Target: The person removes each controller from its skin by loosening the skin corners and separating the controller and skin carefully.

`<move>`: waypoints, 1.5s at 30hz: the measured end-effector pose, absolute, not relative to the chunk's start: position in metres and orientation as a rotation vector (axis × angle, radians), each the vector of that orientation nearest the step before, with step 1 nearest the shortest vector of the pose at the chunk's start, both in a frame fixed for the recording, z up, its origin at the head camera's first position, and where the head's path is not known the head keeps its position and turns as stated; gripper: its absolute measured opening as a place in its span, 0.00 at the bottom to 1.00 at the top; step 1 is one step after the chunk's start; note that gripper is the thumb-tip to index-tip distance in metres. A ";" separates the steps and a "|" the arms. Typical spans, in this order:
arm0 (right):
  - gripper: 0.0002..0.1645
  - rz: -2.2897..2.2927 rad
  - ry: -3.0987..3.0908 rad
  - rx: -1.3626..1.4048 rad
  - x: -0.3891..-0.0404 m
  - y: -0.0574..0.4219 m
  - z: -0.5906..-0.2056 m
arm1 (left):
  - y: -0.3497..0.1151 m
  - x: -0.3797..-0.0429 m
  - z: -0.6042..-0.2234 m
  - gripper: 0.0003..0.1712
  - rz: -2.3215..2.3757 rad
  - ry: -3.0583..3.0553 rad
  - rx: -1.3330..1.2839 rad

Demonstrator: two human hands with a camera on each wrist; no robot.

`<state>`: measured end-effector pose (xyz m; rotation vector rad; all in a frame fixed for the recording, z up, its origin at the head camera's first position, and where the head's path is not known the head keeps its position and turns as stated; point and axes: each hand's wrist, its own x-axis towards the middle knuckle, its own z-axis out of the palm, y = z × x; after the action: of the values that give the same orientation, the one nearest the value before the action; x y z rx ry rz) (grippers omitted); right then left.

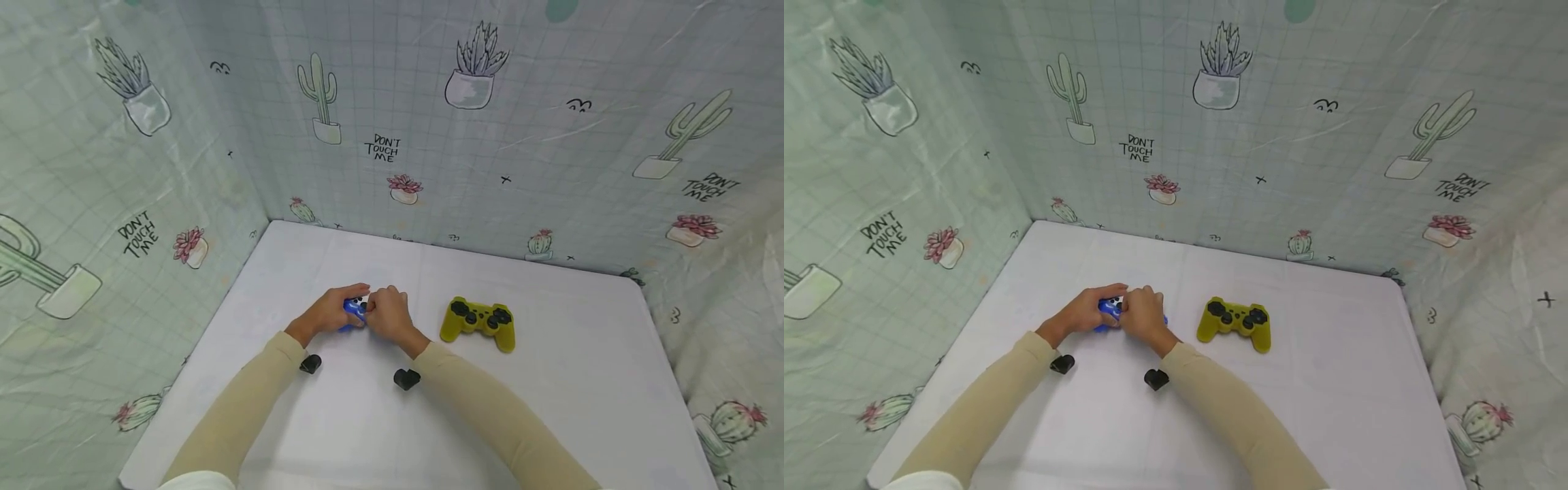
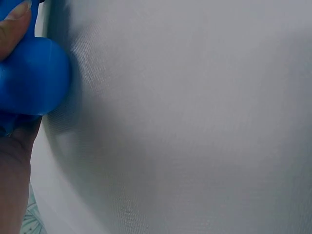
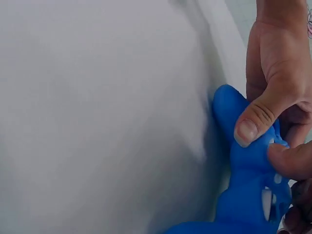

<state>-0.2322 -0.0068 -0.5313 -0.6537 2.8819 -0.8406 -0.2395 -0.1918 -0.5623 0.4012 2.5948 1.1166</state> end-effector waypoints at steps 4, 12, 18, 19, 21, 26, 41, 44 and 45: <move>0.02 -0.734 2.931 -0.724 -0.228 -0.005 -0.535 | -0.193 -0.237 -0.560 0.45 1.109 2.596 0.410; 0.23 -0.802 2.925 -0.728 -0.215 0.016 -0.541 | -0.197 -0.227 -0.563 0.47 1.067 2.677 0.377; 0.38 -0.933 2.856 -0.458 -0.207 0.041 -0.546 | -0.203 -0.215 -0.567 0.51 1.149 2.711 0.292; 0.40 -0.938 2.834 -0.423 -0.205 0.044 -0.547 | -0.204 -0.213 -0.567 0.52 1.164 2.713 0.268; 0.44 -0.944 2.801 -0.384 -0.203 0.049 -0.550 | -0.205 -0.209 -0.566 0.51 1.190 2.719 0.231; 0.42 -1.000 2.789 -0.356 -0.202 0.055 -0.558 | -0.203 -0.205 -0.568 0.46 1.258 2.764 0.206; 0.20 -1.032 2.866 -0.439 -0.210 0.062 -0.561 | -0.197 -0.203 -0.577 0.29 1.487 2.829 0.034; 0.17 -1.005 2.870 -0.475 -0.210 0.062 -0.560 | -0.197 -0.203 -0.577 0.26 1.487 2.845 0.060; 0.16 -0.996 2.872 -0.482 -0.209 0.062 -0.560 | -0.197 -0.203 -0.577 0.26 1.477 2.854 0.069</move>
<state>-0.2092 0.0624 -0.5603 -0.4825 2.8716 -0.9964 -0.2030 -0.1974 -0.5773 0.0690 2.8544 1.4773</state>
